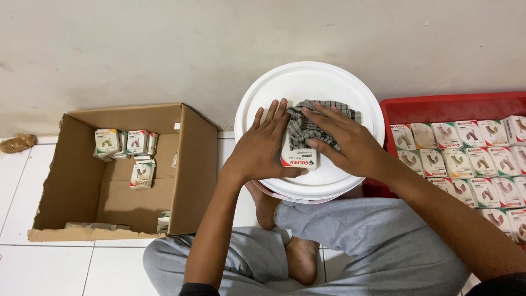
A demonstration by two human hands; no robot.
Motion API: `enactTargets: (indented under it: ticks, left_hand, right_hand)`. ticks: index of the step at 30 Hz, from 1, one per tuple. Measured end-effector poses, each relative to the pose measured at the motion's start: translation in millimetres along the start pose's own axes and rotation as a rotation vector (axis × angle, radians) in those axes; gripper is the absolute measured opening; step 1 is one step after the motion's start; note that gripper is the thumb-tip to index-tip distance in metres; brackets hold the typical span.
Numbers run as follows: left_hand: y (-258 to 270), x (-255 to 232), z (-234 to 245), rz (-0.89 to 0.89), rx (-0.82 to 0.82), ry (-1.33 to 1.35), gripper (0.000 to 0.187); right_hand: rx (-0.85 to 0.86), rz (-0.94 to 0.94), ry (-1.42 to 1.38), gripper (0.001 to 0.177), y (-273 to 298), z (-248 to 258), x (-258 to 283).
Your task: Cleaning small product boxes with a cloth and transferring them from a red crate to a cardboard box.
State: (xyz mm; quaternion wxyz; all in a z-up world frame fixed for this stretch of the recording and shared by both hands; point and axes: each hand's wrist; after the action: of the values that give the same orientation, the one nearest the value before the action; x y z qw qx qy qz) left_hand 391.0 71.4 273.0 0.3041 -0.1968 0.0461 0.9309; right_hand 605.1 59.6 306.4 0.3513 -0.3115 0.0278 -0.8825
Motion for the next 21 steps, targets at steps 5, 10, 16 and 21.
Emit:
enactTargets:
  ticks: [5,10,16,21]
  left_hand:
    - [-2.2,-2.7,1.1,0.016,0.001,-0.012,0.117]
    - [4.2,-10.1,1.8,0.05,-0.04,-0.068,0.119]
    - [5.9,-13.3,3.0,0.086,-0.032,-0.046,0.122]
    - [6.4,-13.1,0.3,0.081,-0.046,-0.056,0.12]
  right_hand:
    - [-0.006,0.212,0.041,0.032,0.4,-1.8,4.8]
    - [0.069,0.287,-0.015,0.033,4.5,-1.3,3.8]
    - [-0.056,0.063,0.019,0.039,6.1,-4.2,-5.8]
    - [-0.009,0.241,0.02,0.034,6.8,-3.3,4.6]
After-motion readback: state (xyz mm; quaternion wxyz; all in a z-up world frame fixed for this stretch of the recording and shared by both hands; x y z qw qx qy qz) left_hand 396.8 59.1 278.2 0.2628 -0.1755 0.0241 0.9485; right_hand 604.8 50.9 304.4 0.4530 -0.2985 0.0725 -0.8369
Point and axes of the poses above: each hand's wrist, its own y-axis away from the middle knuckle, its own z-axis out of the back of the hand, x = y × z, and after that the axes turned 4 degrees about -y, right-handed
